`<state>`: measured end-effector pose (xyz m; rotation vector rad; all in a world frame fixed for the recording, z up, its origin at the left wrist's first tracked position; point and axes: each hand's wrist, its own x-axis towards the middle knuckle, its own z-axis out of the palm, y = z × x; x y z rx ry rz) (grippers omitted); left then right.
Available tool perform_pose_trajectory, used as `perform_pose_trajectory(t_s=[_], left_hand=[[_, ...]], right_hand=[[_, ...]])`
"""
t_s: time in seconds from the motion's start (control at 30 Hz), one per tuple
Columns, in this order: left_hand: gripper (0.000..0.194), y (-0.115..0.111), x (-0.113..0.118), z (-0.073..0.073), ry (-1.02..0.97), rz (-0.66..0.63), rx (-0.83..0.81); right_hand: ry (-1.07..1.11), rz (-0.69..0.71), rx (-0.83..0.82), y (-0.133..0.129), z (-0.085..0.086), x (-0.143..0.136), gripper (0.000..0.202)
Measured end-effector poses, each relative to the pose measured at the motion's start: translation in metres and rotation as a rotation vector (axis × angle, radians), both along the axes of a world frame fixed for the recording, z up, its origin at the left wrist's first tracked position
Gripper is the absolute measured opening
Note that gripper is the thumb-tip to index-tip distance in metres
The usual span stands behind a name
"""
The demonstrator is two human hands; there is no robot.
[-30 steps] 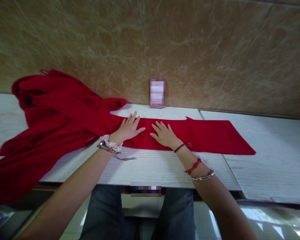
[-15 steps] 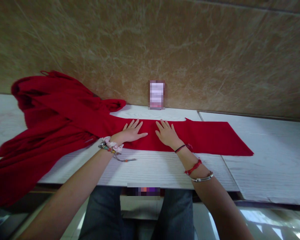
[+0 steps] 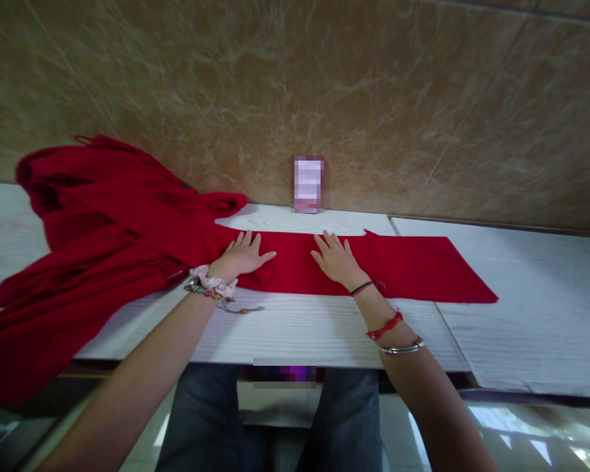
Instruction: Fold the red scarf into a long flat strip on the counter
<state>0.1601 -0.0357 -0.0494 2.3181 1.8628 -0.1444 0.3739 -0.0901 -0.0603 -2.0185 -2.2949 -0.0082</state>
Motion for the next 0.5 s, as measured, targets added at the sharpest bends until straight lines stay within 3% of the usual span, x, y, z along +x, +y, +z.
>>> perform_pose_trajectory(t_s=[0.17,0.33,0.5], left_hand=[[0.074,-0.012,0.018,-0.003,-0.092,-0.205,0.111],[0.079,-0.012,0.022,-0.002,-0.034,-0.197,-0.067],[0.079,-0.012,0.020,-0.003,-0.047,-0.189,-0.049]], right_hand=[[0.034,0.097,-0.072,0.002,-0.002,-0.010,0.055],[0.012,-0.009,-0.110,0.006,-0.004,0.003,0.055],[-0.013,-0.153,-0.048,0.006,-0.003,0.012,0.055]])
